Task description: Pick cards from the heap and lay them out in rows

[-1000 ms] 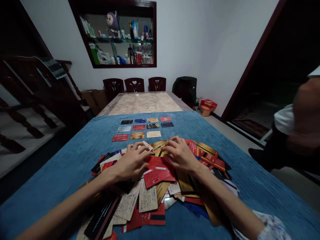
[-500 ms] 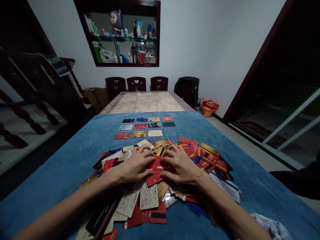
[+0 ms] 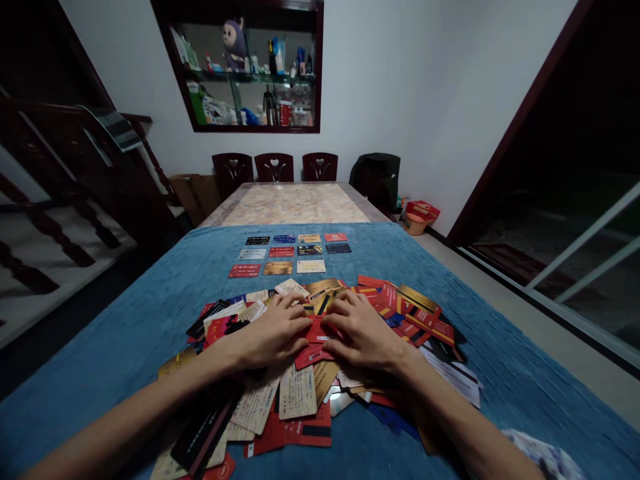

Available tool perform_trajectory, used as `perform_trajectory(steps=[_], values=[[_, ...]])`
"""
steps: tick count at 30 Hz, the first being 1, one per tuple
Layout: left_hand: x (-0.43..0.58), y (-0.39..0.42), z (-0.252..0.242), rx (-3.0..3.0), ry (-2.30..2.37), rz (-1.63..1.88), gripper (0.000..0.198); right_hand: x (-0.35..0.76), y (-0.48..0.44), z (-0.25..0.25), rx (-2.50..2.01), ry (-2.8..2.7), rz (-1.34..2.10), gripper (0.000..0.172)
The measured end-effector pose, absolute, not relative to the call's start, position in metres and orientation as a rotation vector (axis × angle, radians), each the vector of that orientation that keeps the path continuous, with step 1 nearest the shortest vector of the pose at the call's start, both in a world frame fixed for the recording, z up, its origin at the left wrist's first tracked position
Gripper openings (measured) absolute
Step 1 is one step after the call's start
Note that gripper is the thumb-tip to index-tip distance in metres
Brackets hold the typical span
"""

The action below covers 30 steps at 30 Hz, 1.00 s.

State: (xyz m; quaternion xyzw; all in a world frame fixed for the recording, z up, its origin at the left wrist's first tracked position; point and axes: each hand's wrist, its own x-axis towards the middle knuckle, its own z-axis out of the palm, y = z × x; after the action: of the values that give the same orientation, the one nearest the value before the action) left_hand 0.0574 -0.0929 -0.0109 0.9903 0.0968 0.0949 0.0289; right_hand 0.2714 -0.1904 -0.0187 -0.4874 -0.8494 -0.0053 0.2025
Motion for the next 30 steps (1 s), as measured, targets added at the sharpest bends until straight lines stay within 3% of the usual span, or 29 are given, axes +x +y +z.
perform_trajectory(steps=[17, 30], values=[[0.056, -0.077, -0.009, 2.775, 0.317, 0.556, 0.026, 0.280, -0.184, -0.035, -1.294, -2.052, -0.071, 0.020], [0.059, -0.074, -0.024, 2.662, 0.455, 0.631, 0.042, 0.276, -0.181, -0.044, -1.383, -1.920, -0.094, 0.030]])
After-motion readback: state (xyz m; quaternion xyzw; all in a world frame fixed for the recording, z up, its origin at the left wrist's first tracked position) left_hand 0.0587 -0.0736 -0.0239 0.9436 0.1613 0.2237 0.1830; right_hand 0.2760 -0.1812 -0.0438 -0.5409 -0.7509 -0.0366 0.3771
